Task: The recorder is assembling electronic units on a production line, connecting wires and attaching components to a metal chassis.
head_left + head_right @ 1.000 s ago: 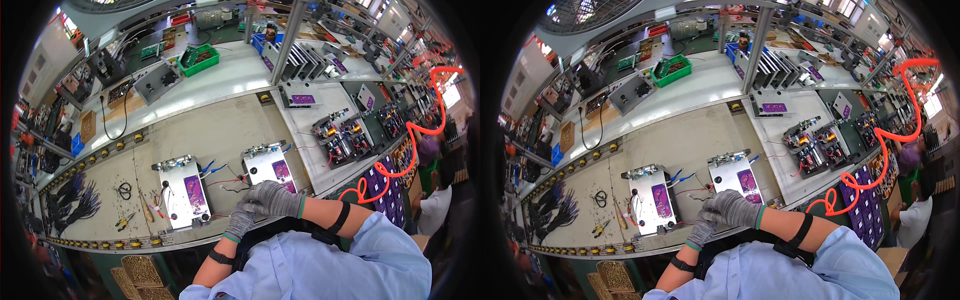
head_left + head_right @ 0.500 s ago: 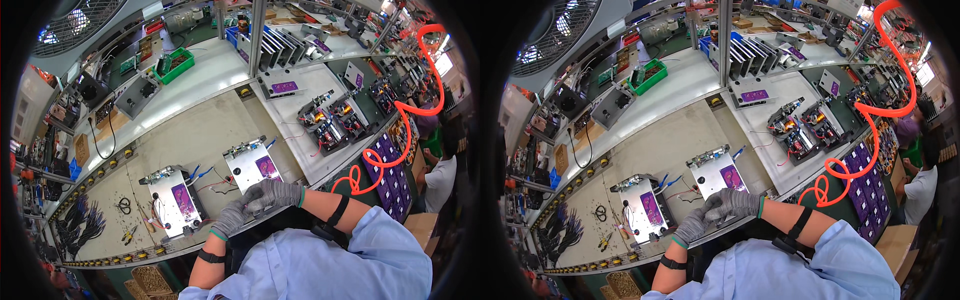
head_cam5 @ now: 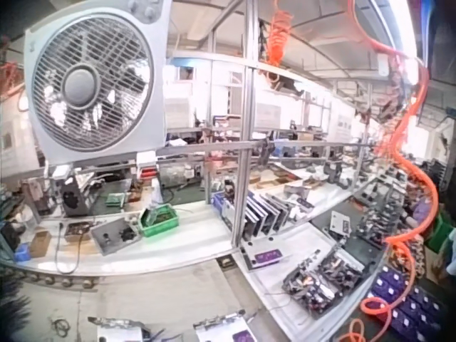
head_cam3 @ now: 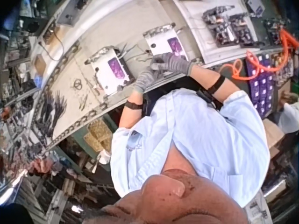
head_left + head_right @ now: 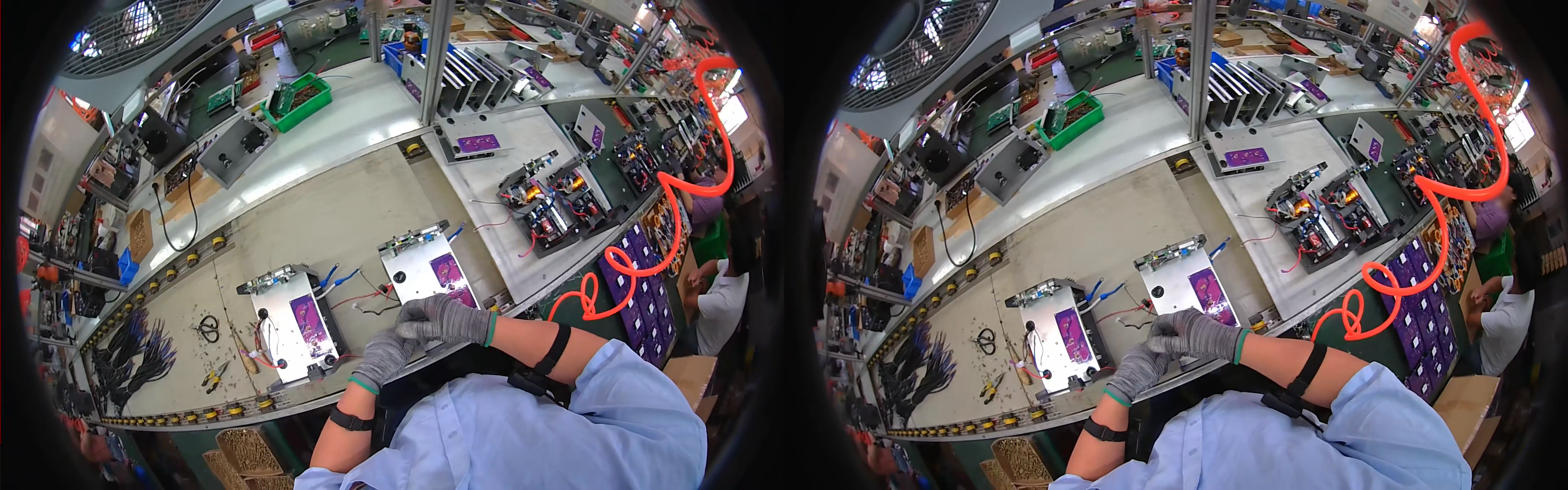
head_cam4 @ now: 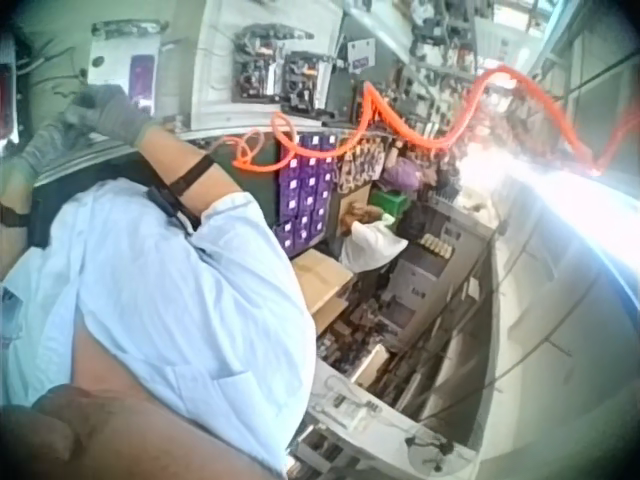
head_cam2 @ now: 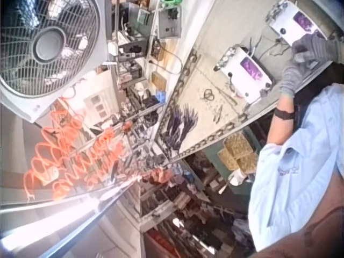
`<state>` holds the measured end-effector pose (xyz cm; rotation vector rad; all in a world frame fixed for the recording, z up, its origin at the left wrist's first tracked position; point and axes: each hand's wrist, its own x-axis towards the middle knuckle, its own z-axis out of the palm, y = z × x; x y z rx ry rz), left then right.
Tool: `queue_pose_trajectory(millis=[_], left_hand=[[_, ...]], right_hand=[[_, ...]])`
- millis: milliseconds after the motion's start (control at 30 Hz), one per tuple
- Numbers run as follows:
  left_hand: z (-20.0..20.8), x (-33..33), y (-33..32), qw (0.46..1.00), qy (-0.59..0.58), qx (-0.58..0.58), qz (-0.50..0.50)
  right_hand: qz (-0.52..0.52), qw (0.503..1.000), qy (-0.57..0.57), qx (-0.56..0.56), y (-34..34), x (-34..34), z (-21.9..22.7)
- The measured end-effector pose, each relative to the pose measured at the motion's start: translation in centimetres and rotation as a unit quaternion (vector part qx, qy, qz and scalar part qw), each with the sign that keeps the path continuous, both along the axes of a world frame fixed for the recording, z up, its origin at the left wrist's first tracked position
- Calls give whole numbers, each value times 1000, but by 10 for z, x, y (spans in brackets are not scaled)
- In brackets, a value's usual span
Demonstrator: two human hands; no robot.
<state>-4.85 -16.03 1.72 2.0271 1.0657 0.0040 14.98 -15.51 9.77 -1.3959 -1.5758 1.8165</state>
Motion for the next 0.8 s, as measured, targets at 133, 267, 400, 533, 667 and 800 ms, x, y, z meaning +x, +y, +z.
queue_pose_trajectory(millis=[133,267,400,533,667,800], left_hand=[[10,-5,3,995,-44,-54,72],[34,-2,14,990,-16,-113,77],[16,-9,9,998,-42,-10,55],[36,-19,0,952,-234,-70,183],[41,-25,-6,958,-224,-43,172],[26,-30,-9,982,-172,28,67]], right_hand=[[50,997,-43,24,-1,-11,9],[-34,995,57,-74,0,-10,-1],[-95,981,109,-131,4,-12,-5],[-187,944,179,-205,6,-8,-9],[-113,971,127,-169,6,-11,-6],[-19,991,50,-118,11,-9,11]])
